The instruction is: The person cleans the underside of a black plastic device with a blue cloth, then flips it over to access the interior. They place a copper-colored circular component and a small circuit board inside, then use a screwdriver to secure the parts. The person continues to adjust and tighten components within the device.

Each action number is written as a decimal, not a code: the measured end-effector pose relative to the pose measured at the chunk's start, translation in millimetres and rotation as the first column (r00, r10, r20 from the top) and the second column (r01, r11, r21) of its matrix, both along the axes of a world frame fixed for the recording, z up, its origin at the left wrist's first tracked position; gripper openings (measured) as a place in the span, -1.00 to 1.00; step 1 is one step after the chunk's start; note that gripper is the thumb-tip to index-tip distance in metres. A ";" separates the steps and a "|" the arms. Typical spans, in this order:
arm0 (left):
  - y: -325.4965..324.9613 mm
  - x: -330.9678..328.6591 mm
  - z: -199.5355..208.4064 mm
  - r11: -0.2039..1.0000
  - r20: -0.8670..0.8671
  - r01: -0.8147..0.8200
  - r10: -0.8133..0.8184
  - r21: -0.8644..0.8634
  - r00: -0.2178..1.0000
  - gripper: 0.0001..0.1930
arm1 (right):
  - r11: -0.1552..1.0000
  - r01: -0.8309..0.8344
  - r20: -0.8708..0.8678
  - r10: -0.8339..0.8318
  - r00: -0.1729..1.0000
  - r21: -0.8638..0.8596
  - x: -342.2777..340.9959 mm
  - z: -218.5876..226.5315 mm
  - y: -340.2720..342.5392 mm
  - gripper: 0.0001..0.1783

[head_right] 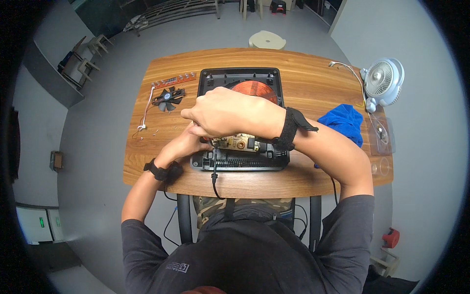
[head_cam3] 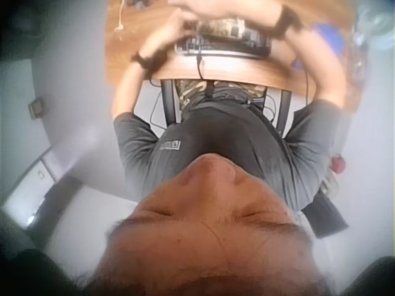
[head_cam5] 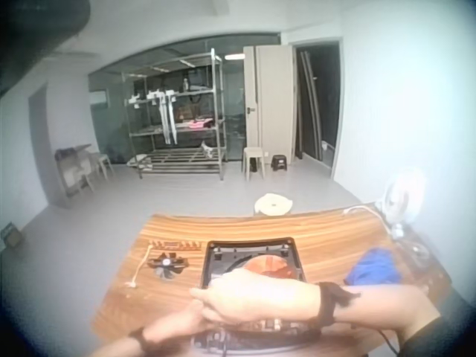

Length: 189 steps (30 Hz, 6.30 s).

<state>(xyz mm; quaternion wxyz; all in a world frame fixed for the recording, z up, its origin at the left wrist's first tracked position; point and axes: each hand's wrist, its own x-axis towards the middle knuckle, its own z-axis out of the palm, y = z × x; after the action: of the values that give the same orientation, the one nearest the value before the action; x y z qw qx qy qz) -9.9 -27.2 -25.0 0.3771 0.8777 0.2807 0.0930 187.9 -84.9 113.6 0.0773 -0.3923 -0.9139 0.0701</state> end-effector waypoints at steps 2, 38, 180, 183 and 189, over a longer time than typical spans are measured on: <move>1.1 0.2 -0.9 0.996 -0.030 -0.011 0.009 -0.091 1.000 -0.23 | 0.999 0.029 0.054 -0.027 0.998 -0.032 -2.2 4.3 -0.9 -0.60; 6.2 0.3 -9.9 0.991 -0.022 0.046 -0.044 0.127 0.999 -0.39 | 1.000 0.006 -0.066 -0.007 0.998 -0.016 1.9 -4.3 4.3 -0.59; 66.7 -92.3 -8.1 0.903 -0.122 -0.208 0.270 0.376 0.955 -0.81 | 0.996 0.019 0.103 -0.010 0.995 -0.088 -19.1 -5.2 0.2 -0.62; 66.4 -88.2 -15.5 0.909 -0.100 -0.239 0.288 0.341 0.952 -0.82 | 0.992 0.048 0.113 -0.035 0.993 -0.115 -17.5 -2.1 -0.4 -0.62; 71.5 -83.6 -25.0 0.895 -0.045 -0.218 0.255 0.389 0.966 -0.84 | 0.991 0.070 0.103 -0.058 0.993 -0.117 -10.5 -3.8 1.5 -0.60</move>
<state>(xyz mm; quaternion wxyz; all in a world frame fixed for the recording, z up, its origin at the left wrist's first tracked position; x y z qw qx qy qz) -93.5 44.3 -50.0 0.1714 0.8968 0.3796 0.1492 177.4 -83.4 109.8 0.0100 -0.4286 -0.8976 0.1028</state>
